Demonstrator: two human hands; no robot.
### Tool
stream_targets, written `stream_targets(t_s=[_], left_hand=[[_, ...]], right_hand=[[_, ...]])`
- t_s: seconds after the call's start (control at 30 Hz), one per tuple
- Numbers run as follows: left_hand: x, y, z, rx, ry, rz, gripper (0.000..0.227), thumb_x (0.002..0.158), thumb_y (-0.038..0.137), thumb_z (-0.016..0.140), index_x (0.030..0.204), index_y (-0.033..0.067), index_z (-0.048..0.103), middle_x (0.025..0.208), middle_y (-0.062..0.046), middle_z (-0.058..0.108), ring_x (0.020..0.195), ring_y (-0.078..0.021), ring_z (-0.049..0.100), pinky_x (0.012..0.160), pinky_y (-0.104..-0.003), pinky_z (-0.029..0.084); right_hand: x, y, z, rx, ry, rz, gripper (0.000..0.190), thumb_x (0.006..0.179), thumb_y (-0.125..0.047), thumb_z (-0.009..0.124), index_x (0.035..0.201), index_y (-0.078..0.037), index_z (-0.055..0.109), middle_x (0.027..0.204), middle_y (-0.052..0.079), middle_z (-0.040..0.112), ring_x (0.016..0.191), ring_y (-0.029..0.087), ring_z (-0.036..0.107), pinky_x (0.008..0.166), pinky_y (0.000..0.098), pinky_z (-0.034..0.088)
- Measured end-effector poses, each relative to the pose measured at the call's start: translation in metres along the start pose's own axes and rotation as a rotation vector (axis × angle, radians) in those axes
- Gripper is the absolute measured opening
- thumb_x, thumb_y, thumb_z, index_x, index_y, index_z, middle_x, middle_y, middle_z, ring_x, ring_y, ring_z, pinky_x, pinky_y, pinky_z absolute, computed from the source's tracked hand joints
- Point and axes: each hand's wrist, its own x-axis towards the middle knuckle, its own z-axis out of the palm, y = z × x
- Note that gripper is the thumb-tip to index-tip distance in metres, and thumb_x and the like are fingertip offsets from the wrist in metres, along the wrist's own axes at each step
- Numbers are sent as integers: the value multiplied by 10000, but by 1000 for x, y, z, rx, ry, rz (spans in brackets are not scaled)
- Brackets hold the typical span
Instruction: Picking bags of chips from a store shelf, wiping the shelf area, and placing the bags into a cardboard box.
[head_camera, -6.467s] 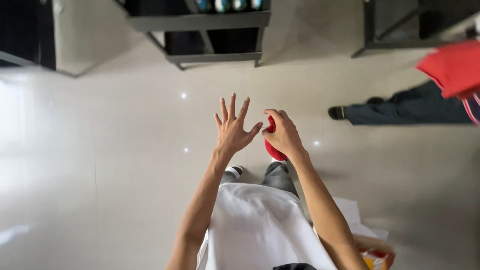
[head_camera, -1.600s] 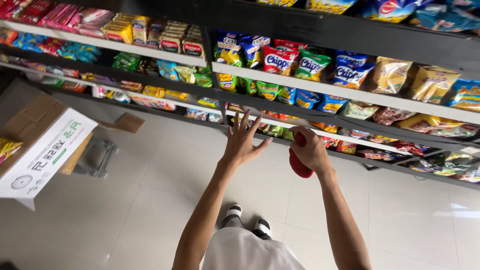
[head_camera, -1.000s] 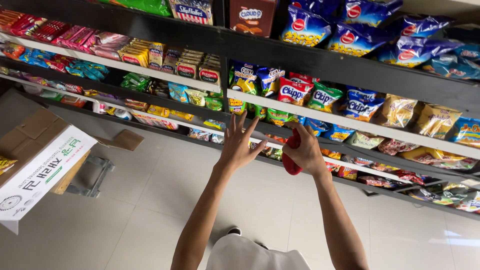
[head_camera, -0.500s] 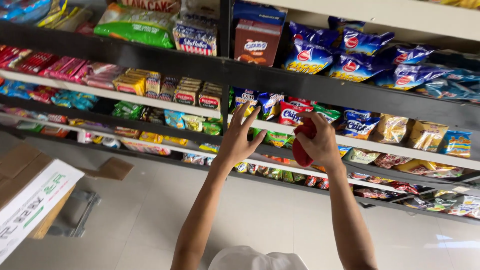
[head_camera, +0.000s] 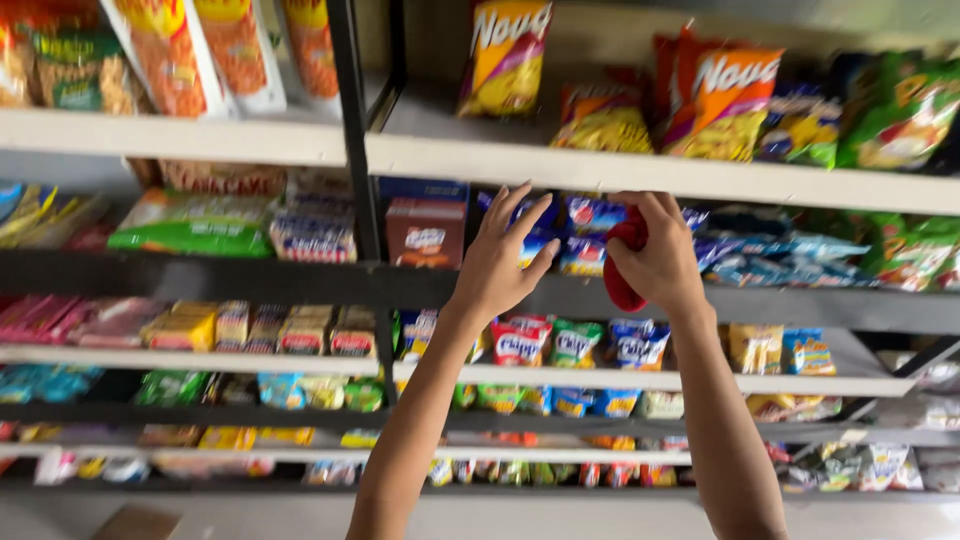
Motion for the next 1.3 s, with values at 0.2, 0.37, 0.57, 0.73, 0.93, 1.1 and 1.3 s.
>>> stream_targets(t_s=[0.2,0.37,0.57,0.73,0.93,1.1,1.3], left_hand=[[90,-15,37,117,186,146,420,991,256,651,1382,109,602,1447,-130,589,1359,-394,548,1140,-479,474],[154,-19,62,328,-25,-127,490,992,368,613,1362,49,575,1107,-151,722,941,-324,711,822,-438,582],[185,-50,95,358,-329,-496,455,1023,407,596,1282,34,619,893,-114,772,692,-223,743,572,-338,597],[169,-62,86,87,106,-194,302,945,168,711,1220,43,699,977,-132,785,809,-245,760,656,-356,585],[107,-8,-5,-224,362,-143,268,1008,190,683,1211,15,682,1102,-125,756,950,-224,745,800,-338,596],[-27,-50,-77,-772,284,-349,429,1046,271,674,1371,14,563,1157,-21,529,957,-169,565,810,-330,566],[-227,-50,-208,-1013,740,-1008,530,934,294,783,1313,59,496,1118,-30,543,896,-191,552,748,-354,455]], right_hand=[[55,52,-6,-129,65,-19,563,763,-88,738,1313,-72,621,1319,229,619,1088,405,665,912,475,561],[97,87,-5,-164,-144,238,735,757,-218,741,1453,-153,512,1142,245,701,1079,397,687,923,460,552],[112,90,-4,-177,-324,287,846,776,-259,728,1556,-205,405,1117,262,709,1073,391,694,930,459,543],[91,73,-4,79,-161,220,730,761,-166,707,1463,-138,507,1061,209,734,963,327,722,879,425,561],[57,12,15,298,158,-86,567,761,-3,673,1324,-47,636,1150,168,674,1042,304,663,933,374,520],[7,-70,66,440,124,-67,379,750,33,674,1119,-38,724,1131,114,690,1058,246,677,969,332,525],[-89,-173,189,682,-338,-265,390,668,30,733,1045,-67,758,1090,91,710,1022,234,697,905,332,551]])
